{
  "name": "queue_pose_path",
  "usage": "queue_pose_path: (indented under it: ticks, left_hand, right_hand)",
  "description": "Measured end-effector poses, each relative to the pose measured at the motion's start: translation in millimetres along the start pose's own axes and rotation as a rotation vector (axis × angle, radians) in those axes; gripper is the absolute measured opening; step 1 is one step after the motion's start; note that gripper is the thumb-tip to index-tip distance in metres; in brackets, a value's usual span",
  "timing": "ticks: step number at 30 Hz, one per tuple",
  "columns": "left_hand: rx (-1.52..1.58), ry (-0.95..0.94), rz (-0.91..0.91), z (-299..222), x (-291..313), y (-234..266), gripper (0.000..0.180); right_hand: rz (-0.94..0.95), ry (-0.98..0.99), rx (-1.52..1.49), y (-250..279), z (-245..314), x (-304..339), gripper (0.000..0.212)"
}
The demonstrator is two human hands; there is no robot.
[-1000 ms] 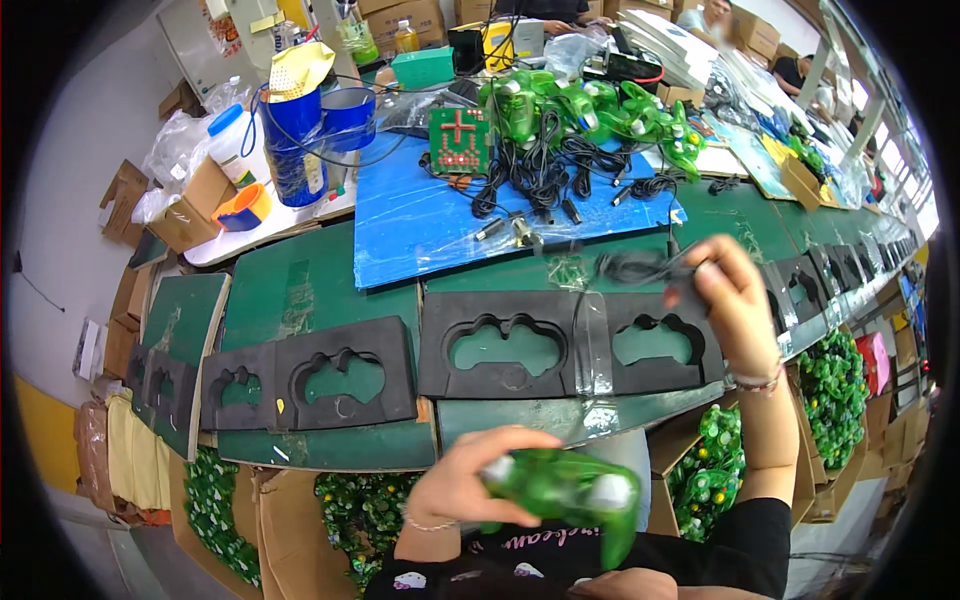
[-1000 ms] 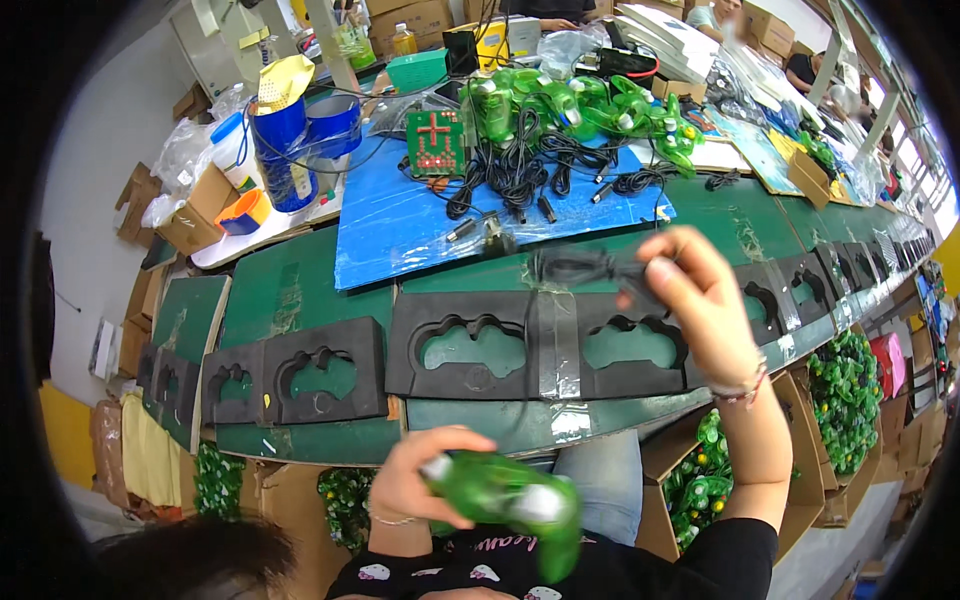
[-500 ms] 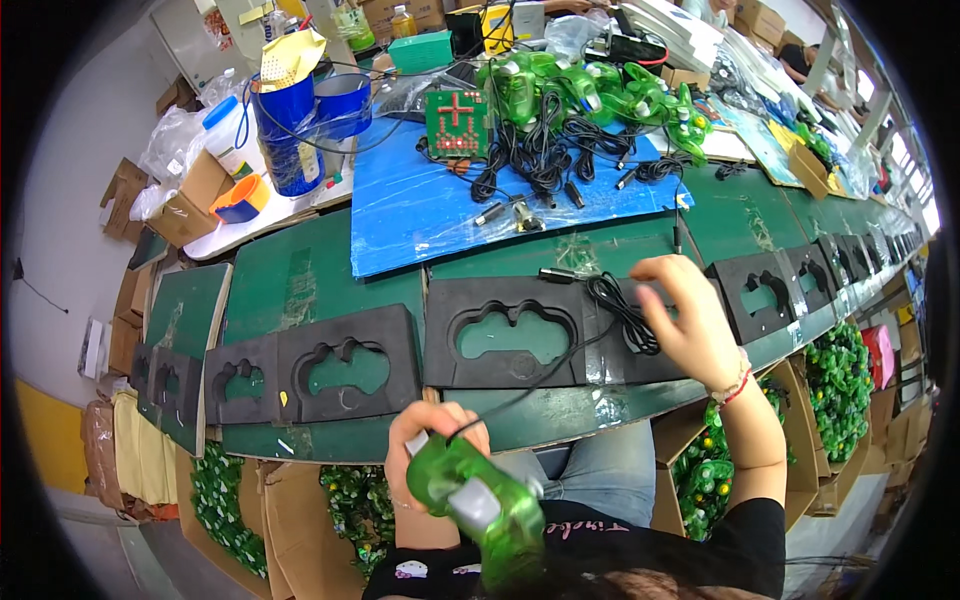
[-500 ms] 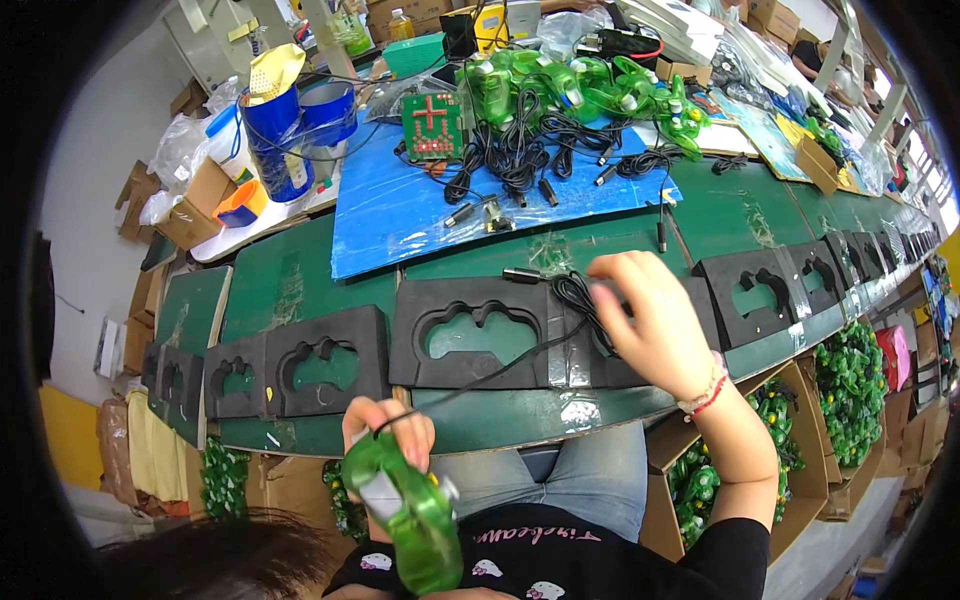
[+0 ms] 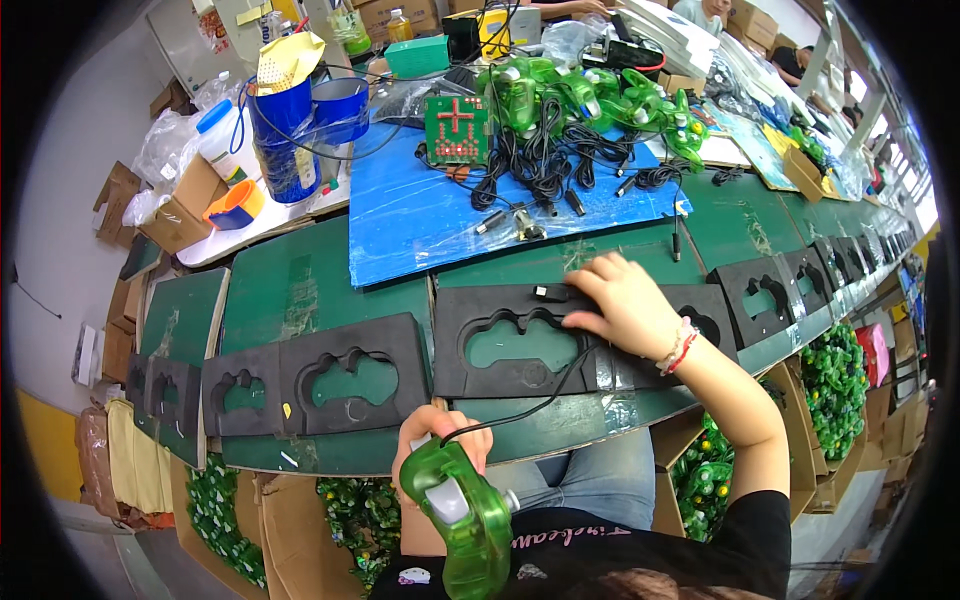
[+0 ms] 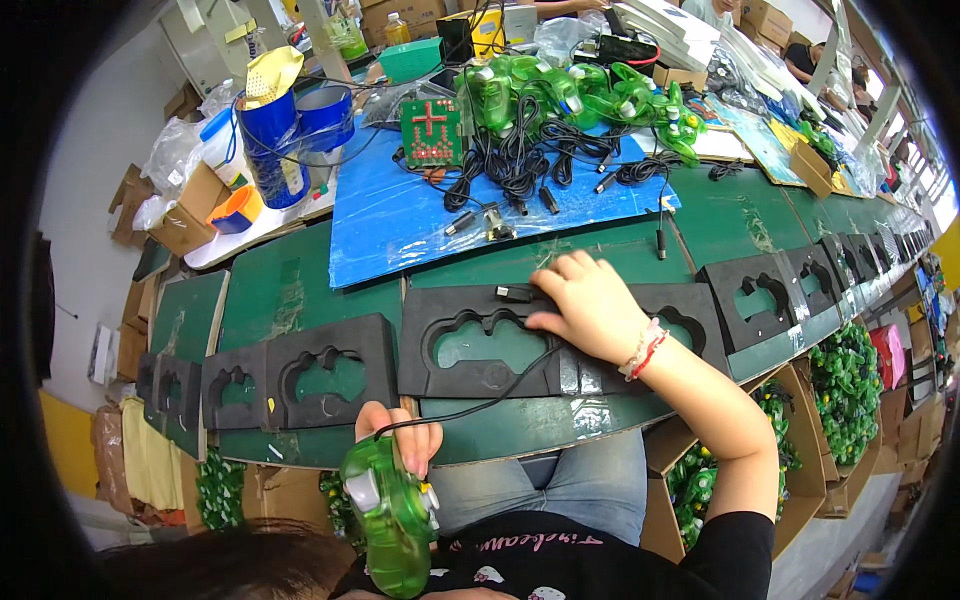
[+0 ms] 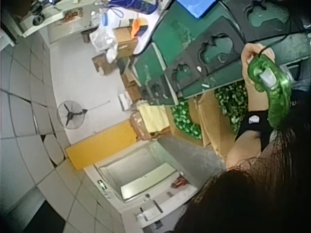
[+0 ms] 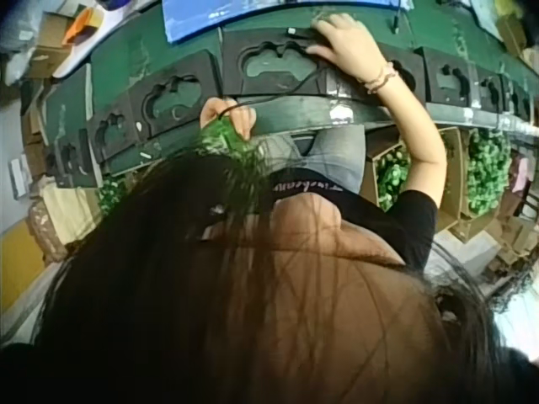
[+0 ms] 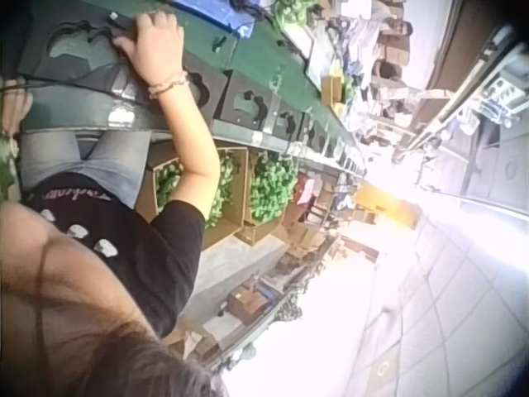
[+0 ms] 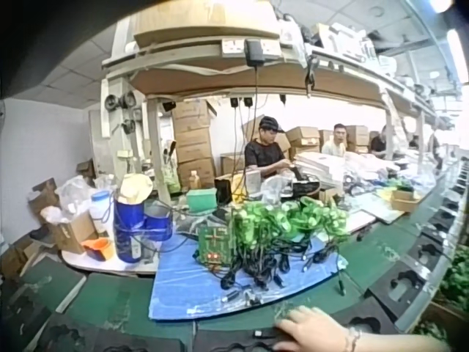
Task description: The person tests game controllers by picking them up, plugging their cable connectors into a testing port on the workstation, and pressing the buttons and joysticks.
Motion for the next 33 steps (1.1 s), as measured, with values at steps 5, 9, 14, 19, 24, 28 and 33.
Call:
queue_pose_path:
  ticks: [5, 9, 14, 19, 24, 28, 33]
  left_hand:
    - [-0.018, 0.036, -0.124, 5.1, 6.0, -5.0, 0.064]
    - [-0.044, 0.096, -0.003, 1.0, 7.4, -3.3, 0.069]
    - [-0.091, 0.058, 0.144, -20.6, 10.0, -1.3, 0.066]
    - [0.004, 0.026, -0.141, -11.7, 13.0, 0.5, 0.068]
    - [-0.029, 0.237, -0.218, -11.8, 30.4, 8.3, 0.076]
    - [-0.068, 0.34, -0.263, -16.7, 28.0, 2.9, 0.076]
    - [-0.093, 0.411, -0.211, -17.4, 21.8, 2.9, 0.076]
  right_hand:
    - [0.206, -0.075, -0.068, 3.6, -2.7, -4.2, 0.033]
    - [0.067, 0.056, -0.103, 8.0, 7.8, -5.0, 0.022]
    - [0.052, -0.097, -0.676, 31.3, 31.1, -21.5, 0.015]
    - [0.295, -0.255, -0.833, -7.5, 12.1, -57.8, 0.024]
    - [0.353, -0.295, -0.408, -12.0, 9.0, -85.3, 0.031]
    - [0.314, -0.38, -0.246, -9.4, 1.4, -76.2, 0.03]
    - [0.291, -0.348, -0.352, -6.7, -17.1, -62.8, 0.029]
Point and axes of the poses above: each hand's wrist, its own x-axis away from the middle knuckle, its own y-axis out of the back of the hand, z = x × y, the point moved 2 cm from there along -x, towards the middle knuckle, and after that the axes turned 15 degrees about z, right-handed, at the moved point
